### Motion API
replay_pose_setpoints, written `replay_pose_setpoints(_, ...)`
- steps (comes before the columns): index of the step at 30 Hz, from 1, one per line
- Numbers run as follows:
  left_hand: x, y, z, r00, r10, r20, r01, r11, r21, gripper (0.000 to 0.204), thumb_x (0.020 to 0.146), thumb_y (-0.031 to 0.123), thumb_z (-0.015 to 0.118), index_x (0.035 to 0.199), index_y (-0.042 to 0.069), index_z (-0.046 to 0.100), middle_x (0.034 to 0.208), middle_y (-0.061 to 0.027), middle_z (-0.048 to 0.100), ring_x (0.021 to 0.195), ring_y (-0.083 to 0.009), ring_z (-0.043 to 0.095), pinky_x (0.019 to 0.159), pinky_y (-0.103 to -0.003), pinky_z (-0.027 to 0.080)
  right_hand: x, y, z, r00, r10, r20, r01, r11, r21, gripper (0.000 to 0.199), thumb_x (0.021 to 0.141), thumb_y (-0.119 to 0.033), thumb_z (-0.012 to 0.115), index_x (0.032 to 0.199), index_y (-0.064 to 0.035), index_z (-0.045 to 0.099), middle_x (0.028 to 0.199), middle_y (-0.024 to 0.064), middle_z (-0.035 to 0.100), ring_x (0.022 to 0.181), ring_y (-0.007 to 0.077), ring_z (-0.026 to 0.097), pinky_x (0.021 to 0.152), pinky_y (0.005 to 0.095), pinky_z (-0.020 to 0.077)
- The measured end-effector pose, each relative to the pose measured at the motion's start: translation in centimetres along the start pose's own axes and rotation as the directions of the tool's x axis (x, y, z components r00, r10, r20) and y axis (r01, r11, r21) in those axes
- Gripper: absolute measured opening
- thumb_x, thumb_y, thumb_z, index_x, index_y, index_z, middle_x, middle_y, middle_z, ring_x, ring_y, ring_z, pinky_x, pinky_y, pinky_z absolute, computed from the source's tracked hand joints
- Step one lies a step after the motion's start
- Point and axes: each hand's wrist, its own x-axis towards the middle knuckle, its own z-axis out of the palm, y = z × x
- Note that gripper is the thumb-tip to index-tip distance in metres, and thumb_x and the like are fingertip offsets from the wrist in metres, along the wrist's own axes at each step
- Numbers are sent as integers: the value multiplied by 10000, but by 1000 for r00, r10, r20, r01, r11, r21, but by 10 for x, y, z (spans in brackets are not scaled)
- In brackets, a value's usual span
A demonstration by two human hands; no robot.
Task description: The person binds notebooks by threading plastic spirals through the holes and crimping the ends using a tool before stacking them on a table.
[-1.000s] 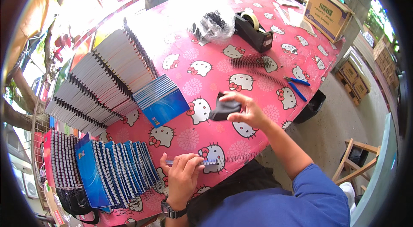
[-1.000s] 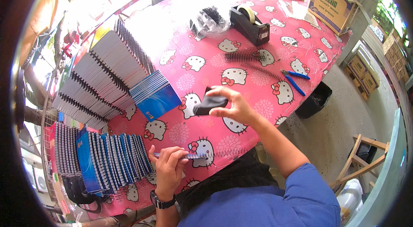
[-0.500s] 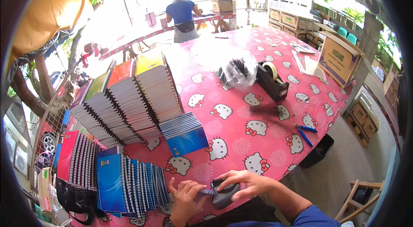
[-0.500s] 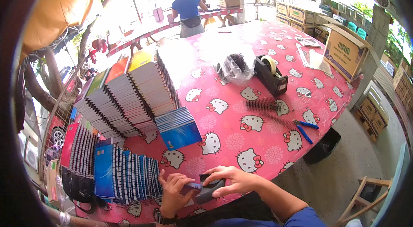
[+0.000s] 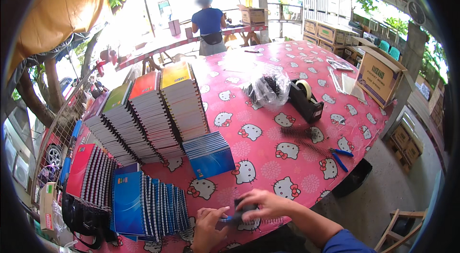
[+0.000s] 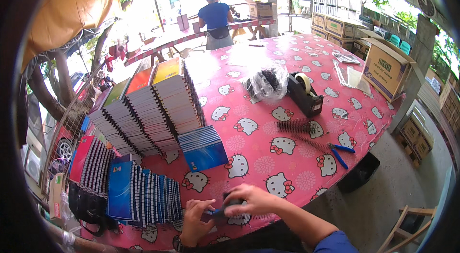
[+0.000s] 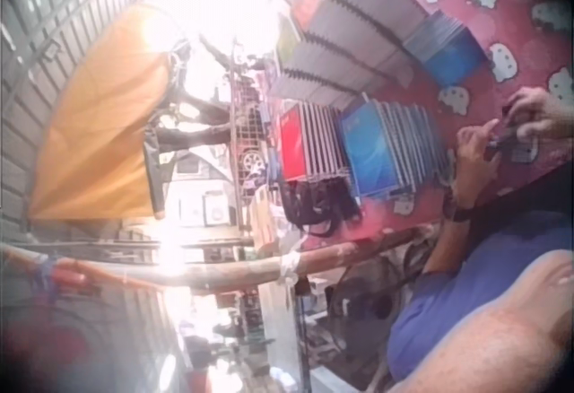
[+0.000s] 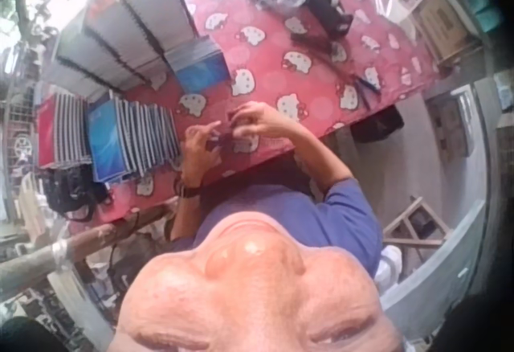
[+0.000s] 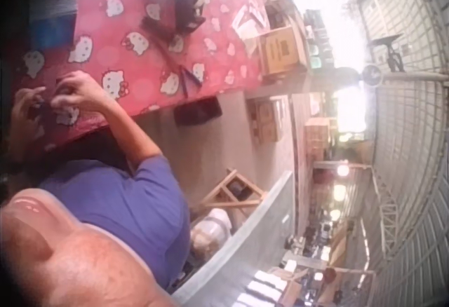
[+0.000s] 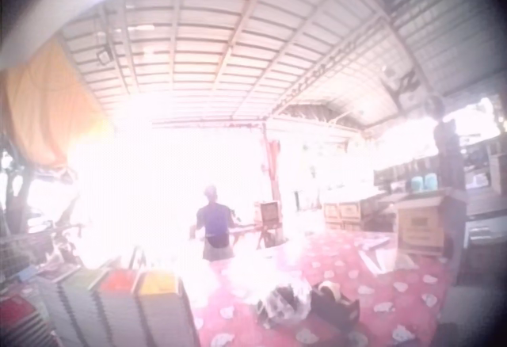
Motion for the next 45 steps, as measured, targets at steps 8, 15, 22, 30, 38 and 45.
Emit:
replay_pose_setpoints(8,-1,3,-11,992,-65,-110,58,996,-67,530,606,-7,693,1120,61,582,1055,-124,620,998,-310,588,931,-412,427,13,8,1,982,164,-92,-182,952,-247,432,814,-421,683,1128,-124,664,1243,171,561,1153,309,513,953,412,418)
replay_pose_setpoints(15,-18,6,-3,826,-558,-78,387,662,-642,364,753,-123,581,1098,-11,592,1144,-122,613,1055,-169,585,904,-276,453,24,4,-1,993,108,-42,-111,991,-70,442,827,-456,662,1076,-90,676,1131,145,601,996,249,576,841,359,473)
replay_pose_setpoints(22,-31,-9,8,804,-571,-165,363,692,-624,314,780,-127,583,1077,-36,631,1069,-106,651,1001,-159,608,893,-278,468,34,3,-1,984,111,-140,-156,915,-373,479,816,-492,661,1050,-75,679,1051,131,628,1025,259,570,785,350,489)
replay_pose_setpoints(30,-32,-9,10,830,-526,-184,371,769,-520,289,791,-116,567,1055,-37,651,1054,-102,658,977,-151,617,864,-266,480,30,-3,2,991,129,39,-130,991,24,447,837,-459,645,1129,-121,661,1285,184,528,1170,283,506,911,378,444)
replay_pose_setpoints(38,-28,-7,1,820,-557,-133,391,713,-582,279,780,-105,594,1045,-44,656,989,-92,660,904,-121,613,817,-240,480,8,35,-31,836,-249,-489,-83,824,-561,539,658,-365,824,1071,-62,658,1231,187,551,1158,349,489,964,421,403)
replay_pose_setpoints(45,-7,16,-12,897,-435,-81,330,780,-532,225,767,-121,622,973,-46,676,925,-95,668,831,-127,631,722,-240,511,-19,-14,-43,767,-303,-566,-148,775,-614,470,719,-264,784,1114,-68,625,1204,152,584,1122,309,530,957,415,418)
